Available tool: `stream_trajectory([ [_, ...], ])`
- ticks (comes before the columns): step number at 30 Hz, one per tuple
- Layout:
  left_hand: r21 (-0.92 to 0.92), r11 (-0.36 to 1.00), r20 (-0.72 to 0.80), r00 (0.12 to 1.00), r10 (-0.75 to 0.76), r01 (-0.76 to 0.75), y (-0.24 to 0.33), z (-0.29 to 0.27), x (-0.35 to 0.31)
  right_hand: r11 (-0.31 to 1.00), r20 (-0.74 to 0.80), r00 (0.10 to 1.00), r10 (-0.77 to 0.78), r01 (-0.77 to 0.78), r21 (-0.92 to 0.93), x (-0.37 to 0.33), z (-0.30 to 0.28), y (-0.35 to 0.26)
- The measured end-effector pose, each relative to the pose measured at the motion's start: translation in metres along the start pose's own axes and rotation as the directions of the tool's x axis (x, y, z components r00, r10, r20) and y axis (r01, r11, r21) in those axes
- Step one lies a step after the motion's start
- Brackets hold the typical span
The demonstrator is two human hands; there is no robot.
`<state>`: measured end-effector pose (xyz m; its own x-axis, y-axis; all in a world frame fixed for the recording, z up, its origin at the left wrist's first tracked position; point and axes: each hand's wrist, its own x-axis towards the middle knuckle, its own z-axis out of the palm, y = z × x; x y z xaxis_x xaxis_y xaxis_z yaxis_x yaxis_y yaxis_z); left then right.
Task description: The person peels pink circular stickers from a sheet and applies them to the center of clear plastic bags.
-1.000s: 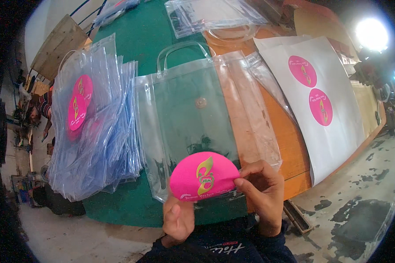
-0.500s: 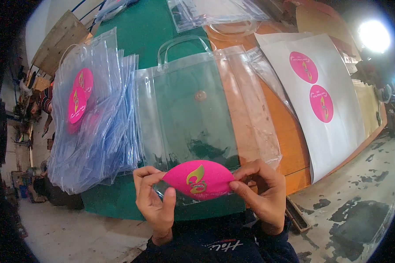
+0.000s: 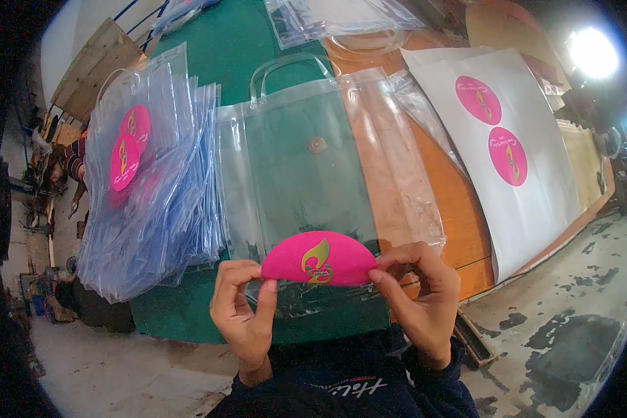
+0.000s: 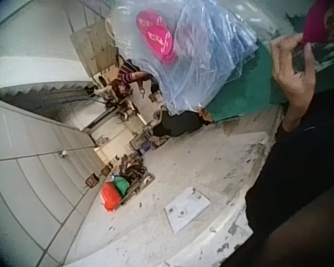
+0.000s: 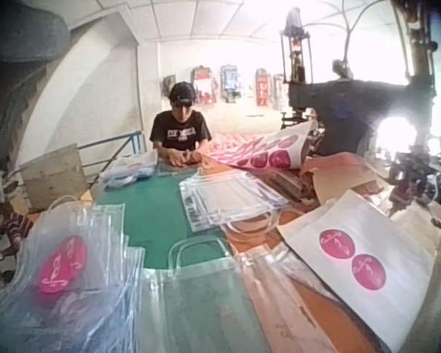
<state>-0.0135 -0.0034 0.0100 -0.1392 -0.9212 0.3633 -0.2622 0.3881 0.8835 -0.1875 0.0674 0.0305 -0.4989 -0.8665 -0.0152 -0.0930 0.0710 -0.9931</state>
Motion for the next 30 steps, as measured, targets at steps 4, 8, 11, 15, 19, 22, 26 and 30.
stream_trajectory([
  [4,-0.044,0.999,0.045,0.999,-0.015,0.017,0.003,-0.001,-0.001,1.000,-0.051,0.999,-0.012,0.012,0.008,-0.001,0.001,0.002],
  [8,-0.055,0.998,0.039,0.999,0.007,-0.005,0.003,0.001,0.002,0.999,-0.063,0.998,0.010,-0.008,0.034,-0.001,0.000,0.003],
  [11,-0.065,0.998,0.058,0.998,0.015,-0.011,0.002,0.000,0.003,0.997,-0.080,0.996,0.036,-0.030,0.073,0.000,0.000,0.002],
  [15,-0.120,0.993,0.077,0.997,-0.003,0.012,0.002,-0.001,0.005,0.997,-0.044,0.998,0.042,-0.039,0.070,0.002,-0.006,0.004],
  [19,-0.179,0.977,0.139,0.986,-0.088,0.112,-0.002,-0.004,0.002,0.992,-0.004,0.997,0.072,-0.072,0.108,0.005,-0.008,0.007],
  [22,-0.144,0.982,0.191,0.977,-0.094,0.123,-0.004,-0.006,0.001,0.986,0.016,0.996,0.091,-0.092,0.138,0.006,-0.010,0.007],
  [26,-0.036,0.987,0.299,0.945,-0.136,0.153,0.002,-0.004,0.004,0.981,-0.017,0.995,0.098,-0.094,0.172,0.008,-0.016,0.009],
  [30,0.101,0.988,0.338,0.930,-0.144,0.117,-0.003,-0.004,0.005,0.971,-0.050,0.990,0.132,-0.119,0.206,0.015,-0.029,0.023],
])
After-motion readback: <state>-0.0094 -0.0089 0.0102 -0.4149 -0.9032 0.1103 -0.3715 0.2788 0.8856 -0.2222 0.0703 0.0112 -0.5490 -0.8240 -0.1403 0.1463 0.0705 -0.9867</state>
